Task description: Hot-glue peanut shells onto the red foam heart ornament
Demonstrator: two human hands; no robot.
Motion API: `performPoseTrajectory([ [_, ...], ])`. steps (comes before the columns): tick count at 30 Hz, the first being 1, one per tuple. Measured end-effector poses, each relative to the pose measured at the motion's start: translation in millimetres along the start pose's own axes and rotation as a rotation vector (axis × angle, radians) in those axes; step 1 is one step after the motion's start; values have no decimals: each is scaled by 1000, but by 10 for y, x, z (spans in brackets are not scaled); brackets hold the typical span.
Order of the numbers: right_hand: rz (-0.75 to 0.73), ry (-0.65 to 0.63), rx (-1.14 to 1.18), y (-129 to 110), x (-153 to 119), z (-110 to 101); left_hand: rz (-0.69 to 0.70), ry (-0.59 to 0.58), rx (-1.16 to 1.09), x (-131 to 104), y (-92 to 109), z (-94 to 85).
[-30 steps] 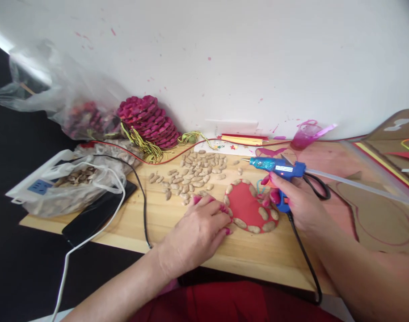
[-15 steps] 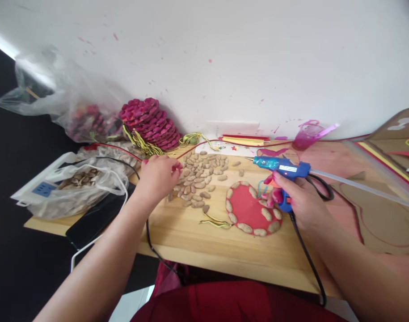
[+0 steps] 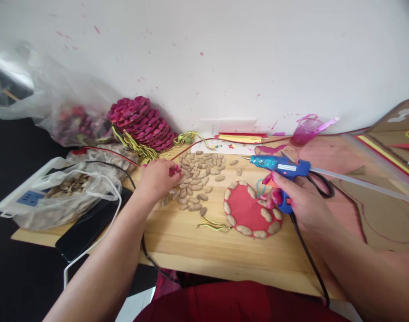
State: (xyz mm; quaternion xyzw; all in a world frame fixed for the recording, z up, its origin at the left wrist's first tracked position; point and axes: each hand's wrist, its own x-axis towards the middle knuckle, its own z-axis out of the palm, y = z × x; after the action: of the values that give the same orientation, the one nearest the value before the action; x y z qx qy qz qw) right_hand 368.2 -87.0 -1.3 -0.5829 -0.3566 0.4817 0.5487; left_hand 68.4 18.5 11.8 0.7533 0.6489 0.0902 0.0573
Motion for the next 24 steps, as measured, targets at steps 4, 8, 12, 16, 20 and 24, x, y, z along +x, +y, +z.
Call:
performPoseTrajectory([
  [4,2,1,20,-7,1,12,-40,-62,-539,-15,-67,-1],
  [8,21,-20,81,-6,14,-3,-82,-243,-1148,-66,13,-36],
  [12,18,-24,109,1,25,-21,-162,-406,-1379,-114,157,-71],
  [16,18,-26,150,13,40,-23,-52,-404,-1236,-148,328,-32],
  [20,17,-27,166,21,53,-23,256,-272,-725,-213,663,61],
  [24,21,-31,165,11,53,-14,599,-93,-338,-246,1002,183],
])
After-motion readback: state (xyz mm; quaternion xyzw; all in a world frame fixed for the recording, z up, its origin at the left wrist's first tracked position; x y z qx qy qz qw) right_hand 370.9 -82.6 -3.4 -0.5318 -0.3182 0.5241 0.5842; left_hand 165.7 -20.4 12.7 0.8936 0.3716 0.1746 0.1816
